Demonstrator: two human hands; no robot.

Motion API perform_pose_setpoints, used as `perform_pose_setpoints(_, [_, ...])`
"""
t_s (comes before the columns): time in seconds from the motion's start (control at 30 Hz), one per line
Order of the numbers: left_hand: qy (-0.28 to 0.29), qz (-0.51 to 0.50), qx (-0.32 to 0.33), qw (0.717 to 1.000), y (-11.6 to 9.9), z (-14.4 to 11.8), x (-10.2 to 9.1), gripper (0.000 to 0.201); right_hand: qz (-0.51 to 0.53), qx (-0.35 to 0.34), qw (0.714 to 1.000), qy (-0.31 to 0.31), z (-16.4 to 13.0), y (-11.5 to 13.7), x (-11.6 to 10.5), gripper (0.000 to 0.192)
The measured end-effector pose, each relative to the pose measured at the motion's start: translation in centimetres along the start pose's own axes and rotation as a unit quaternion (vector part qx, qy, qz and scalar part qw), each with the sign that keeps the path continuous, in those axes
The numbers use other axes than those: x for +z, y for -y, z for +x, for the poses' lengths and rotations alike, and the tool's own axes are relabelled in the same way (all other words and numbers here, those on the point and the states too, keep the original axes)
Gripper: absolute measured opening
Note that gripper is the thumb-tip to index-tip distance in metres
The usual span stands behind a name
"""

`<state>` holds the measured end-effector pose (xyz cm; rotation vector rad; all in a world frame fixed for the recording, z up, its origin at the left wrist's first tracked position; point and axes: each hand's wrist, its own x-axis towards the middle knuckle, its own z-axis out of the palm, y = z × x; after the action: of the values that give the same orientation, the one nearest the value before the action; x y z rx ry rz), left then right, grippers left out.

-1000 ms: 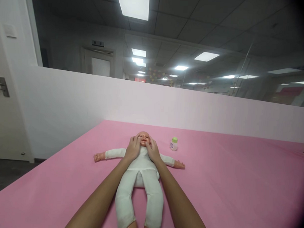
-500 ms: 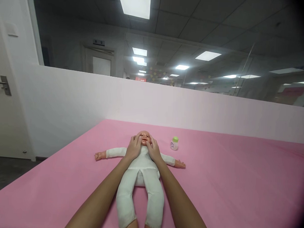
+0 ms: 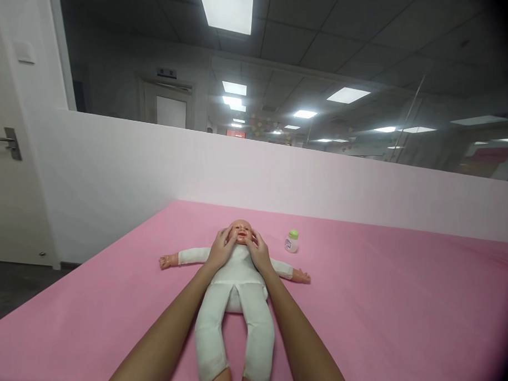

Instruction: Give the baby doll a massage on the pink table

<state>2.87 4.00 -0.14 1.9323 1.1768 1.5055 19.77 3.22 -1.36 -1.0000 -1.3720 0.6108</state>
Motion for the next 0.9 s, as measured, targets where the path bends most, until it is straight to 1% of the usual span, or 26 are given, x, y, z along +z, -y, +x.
perform_pose_setpoints(0.17, [-0.003, -0.013, -0.01, 1.0, 0.7, -0.02, 0.11, 0.06, 0.001, 0.0, 1.0, -0.004, -0.22, 0.36, -0.26, 0.068])
perform_pose_setpoints(0.27, [-0.01, -0.015, -0.011, 1.0, 0.9, 0.0, 0.23, 0.065, 0.004, -0.002, 1.0, -0.006, -0.18, 0.46, -0.29, 0.068])
perform_pose_setpoints(0.47, [-0.019, -0.016, 0.006, 1.0, 0.76, 0.0, -0.04, 0.051, 0.008, -0.005, 1.0, -0.018, -0.03, 0.66, -0.29, 0.057])
perform_pose_setpoints(0.67, [-0.023, -0.013, -0.002, 1.0, 0.73, -0.05, -0.05, 0.056, 0.009, -0.015, 1.0, -0.014, -0.14, 0.8, -0.3, 0.06])
perform_pose_setpoints(0.8, [-0.021, -0.019, -0.004, 1.0, 0.53, -0.09, -0.12, 0.05, 0.009, -0.015, 1.0, -0.019, -0.15, 0.8, -0.36, 0.056])
perform_pose_setpoints(0.9, [-0.023, -0.019, -0.009, 1.0, 0.45, -0.08, -0.12, 0.053, 0.008, -0.015, 1.0, -0.018, -0.19, 0.8, -0.34, 0.058])
